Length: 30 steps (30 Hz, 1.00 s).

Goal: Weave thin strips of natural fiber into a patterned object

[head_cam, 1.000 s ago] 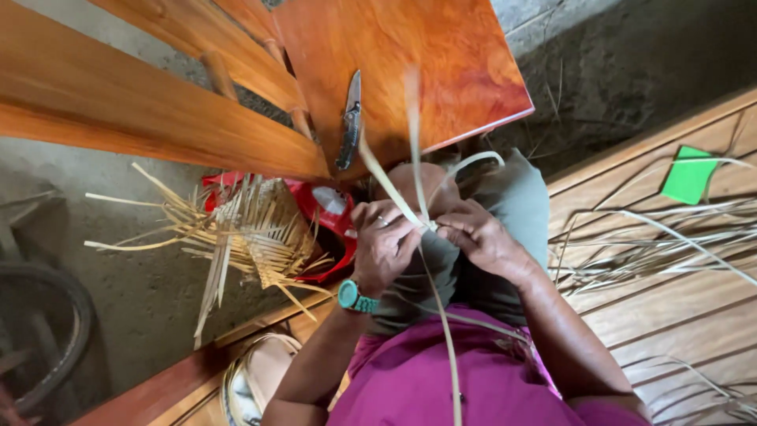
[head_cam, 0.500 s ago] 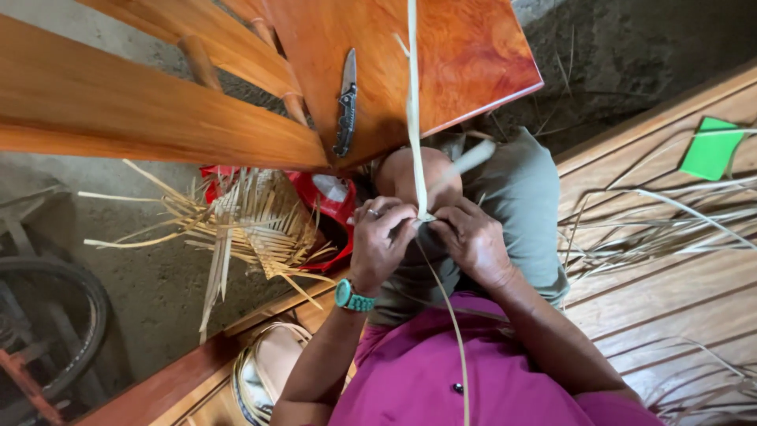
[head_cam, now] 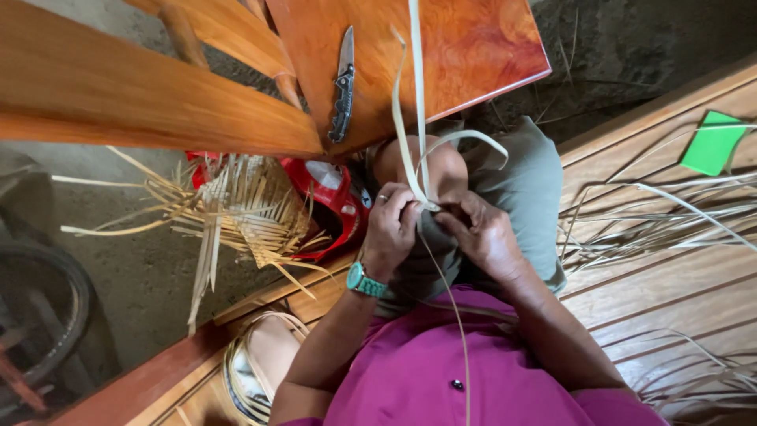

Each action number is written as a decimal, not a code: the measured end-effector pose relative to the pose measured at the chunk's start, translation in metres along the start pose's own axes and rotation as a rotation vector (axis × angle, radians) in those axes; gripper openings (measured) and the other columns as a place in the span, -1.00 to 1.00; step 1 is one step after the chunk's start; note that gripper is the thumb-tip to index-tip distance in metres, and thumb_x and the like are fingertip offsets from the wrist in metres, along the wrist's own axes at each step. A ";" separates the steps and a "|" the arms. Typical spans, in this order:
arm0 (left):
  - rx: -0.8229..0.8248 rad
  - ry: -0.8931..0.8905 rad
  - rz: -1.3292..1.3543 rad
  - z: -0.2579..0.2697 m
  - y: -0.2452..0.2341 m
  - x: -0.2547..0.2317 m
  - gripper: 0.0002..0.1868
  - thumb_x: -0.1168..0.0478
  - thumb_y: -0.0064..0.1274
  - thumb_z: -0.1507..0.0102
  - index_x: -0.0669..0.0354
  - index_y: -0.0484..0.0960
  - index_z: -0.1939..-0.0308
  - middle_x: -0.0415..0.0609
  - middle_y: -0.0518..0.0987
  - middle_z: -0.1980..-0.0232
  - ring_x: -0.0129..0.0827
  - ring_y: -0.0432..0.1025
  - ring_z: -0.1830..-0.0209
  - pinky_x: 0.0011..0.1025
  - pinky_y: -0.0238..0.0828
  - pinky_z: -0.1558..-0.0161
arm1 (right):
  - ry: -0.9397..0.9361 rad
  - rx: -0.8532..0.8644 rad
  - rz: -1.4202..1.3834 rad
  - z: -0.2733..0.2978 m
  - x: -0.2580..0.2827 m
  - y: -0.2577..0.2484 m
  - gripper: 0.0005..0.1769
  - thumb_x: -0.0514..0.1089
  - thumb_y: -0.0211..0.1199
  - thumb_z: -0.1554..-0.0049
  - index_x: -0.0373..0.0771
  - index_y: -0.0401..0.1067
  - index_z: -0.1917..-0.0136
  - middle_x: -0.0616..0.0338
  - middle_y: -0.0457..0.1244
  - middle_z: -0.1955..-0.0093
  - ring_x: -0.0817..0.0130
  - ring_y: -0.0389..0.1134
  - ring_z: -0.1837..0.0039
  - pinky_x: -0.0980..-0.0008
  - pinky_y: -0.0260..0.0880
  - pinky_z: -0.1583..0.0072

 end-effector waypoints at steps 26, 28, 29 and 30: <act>0.146 -0.189 0.087 0.006 0.003 0.020 -0.91 0.11 0.14 -0.32 -0.04 0.66 0.16 -0.07 0.58 0.05 -0.03 0.56 0.07 -0.25 0.53 0.06 | 0.000 0.284 -0.273 -0.041 -0.010 0.010 -0.84 -0.33 0.28 -0.22 -0.23 0.62 -0.03 0.08 0.34 0.16 0.33 0.36 0.15 0.25 0.44 0.07; 0.137 -0.173 0.072 0.005 0.001 0.015 -0.91 0.11 0.14 -0.32 -0.03 0.66 0.18 -0.08 0.58 0.07 -0.04 0.56 0.07 -0.26 0.54 0.07 | 0.000 0.259 -0.276 -0.040 -0.006 0.010 -0.87 -0.33 0.28 -0.22 -0.24 0.61 -0.01 0.08 0.32 0.17 0.34 0.35 0.18 0.27 0.43 0.09; 0.129 -0.155 0.056 0.004 0.000 0.012 -0.91 0.11 0.14 -0.33 -0.03 0.65 0.19 -0.09 0.58 0.09 -0.06 0.56 0.07 -0.26 0.54 0.08 | 0.001 0.232 -0.280 -0.040 -0.005 0.010 -0.90 -0.33 0.28 -0.23 -0.26 0.59 0.00 0.08 0.30 0.18 0.36 0.33 0.20 0.29 0.43 0.10; 0.127 -0.156 0.055 0.004 0.000 0.012 -0.91 0.11 0.14 -0.33 -0.03 0.65 0.19 -0.09 0.58 0.09 -0.06 0.56 0.07 -0.26 0.54 0.08 | -0.001 0.234 -0.281 -0.040 -0.004 0.011 -0.90 -0.33 0.28 -0.23 -0.26 0.59 0.00 0.08 0.30 0.18 0.36 0.33 0.20 0.29 0.43 0.10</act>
Point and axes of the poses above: each hand's wrist, its own z-axis away from the middle knuckle, its own y-axis out of the palm, x = y × z, the point moved 3 cm from there along -z, towards the middle knuckle
